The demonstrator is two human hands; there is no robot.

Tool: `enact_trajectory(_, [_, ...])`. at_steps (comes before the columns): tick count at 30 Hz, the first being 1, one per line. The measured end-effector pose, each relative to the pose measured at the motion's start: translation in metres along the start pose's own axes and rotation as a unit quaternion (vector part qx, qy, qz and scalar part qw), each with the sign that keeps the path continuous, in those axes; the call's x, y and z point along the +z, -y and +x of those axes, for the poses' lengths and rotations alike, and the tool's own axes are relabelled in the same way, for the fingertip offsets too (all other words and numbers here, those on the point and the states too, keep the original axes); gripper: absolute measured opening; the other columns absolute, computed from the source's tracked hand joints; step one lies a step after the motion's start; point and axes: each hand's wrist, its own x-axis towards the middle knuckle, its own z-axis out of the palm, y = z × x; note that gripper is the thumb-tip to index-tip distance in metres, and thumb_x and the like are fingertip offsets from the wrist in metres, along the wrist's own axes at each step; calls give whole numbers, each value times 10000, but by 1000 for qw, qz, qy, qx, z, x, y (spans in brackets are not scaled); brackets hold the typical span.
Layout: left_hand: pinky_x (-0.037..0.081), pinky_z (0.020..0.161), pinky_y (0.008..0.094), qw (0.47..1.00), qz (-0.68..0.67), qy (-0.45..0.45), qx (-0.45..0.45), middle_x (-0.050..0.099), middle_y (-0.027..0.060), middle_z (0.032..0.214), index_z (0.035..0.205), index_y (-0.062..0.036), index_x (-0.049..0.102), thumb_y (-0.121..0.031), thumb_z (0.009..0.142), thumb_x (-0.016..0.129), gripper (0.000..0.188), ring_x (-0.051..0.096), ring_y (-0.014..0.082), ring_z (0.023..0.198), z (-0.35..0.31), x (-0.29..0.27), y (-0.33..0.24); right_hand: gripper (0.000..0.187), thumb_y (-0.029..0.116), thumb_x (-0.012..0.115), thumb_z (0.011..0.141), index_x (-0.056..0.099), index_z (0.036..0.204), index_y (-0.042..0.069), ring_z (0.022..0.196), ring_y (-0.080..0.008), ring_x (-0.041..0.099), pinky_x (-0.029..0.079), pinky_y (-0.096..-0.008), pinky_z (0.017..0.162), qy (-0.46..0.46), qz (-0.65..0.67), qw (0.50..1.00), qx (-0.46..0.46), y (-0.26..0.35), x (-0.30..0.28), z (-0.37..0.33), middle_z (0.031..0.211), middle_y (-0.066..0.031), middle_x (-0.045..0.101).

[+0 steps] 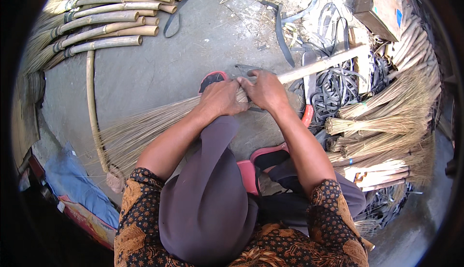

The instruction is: The person gathers bundles of straw, aligns them, and secures them to bamboo handles using black straps. They use a knife to trim excess material and tighten the bindings. Finished brooms are placed aside.

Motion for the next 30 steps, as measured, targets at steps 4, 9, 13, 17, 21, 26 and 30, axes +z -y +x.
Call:
enact_trajectory(4, [546,942,519,1000,17,7,-14,727,245,1149,1263,-4,637,-526,727,797,765,692,433,1090,4,1,-5,497,425,569,1060,703,938,-38,802,-263,754,593,-398,718,152,241,955,78,-10,1,18,849,-183,752])
enact_trajectory(9, [535,975,504,998,55,10,8,721,214,1194,1315,-54,633,-485,750,790,728,654,440,1132,4,7,1,466,351,544,1096,667,859,-31,762,-109,703,555,-302,664,60,455,884,86,-20,18,-35,808,-82,699])
enact_trajectory(13, [529,983,503,997,41,-53,31,715,195,1216,1340,-77,632,-448,775,789,694,641,429,1133,-2,19,2,289,232,571,1069,660,950,-16,783,-294,704,546,-404,734,33,289,952,98,-25,20,-60,855,-139,690])
enact_trajectory(17, [521,1010,486,996,33,-83,22,705,193,1213,1340,-104,637,-414,792,787,647,628,408,1171,-2,28,4,160,153,574,1043,633,1053,5,879,-456,670,523,-481,795,-41,93,992,-71,-21,8,-49,934,-232,685])
enact_trajectory(21, [535,1001,492,992,53,-105,38,658,204,1268,1295,-89,648,-362,790,799,593,633,400,1178,1,30,9,153,150,558,1048,619,1066,10,938,-461,671,513,-492,805,17,263,963,-61,1,20,-55,972,-254,684])
enact_trajectory(26, [534,992,474,995,28,-91,40,609,229,1323,1302,-3,628,-370,721,876,729,647,395,1170,4,22,15,219,220,559,1084,623,1047,15,813,-329,667,508,-408,760,22,233,972,-13,-18,29,-101,853,-183,635])
enact_trajectory(30, [525,930,418,987,-142,80,-7,697,216,1136,1239,43,662,-434,697,928,770,690,328,1058,21,0,22,252,230,544,1100,643,979,32,750,-118,555,472,-320,688,51,265,961,62,-58,27,-96,782,-38,585])
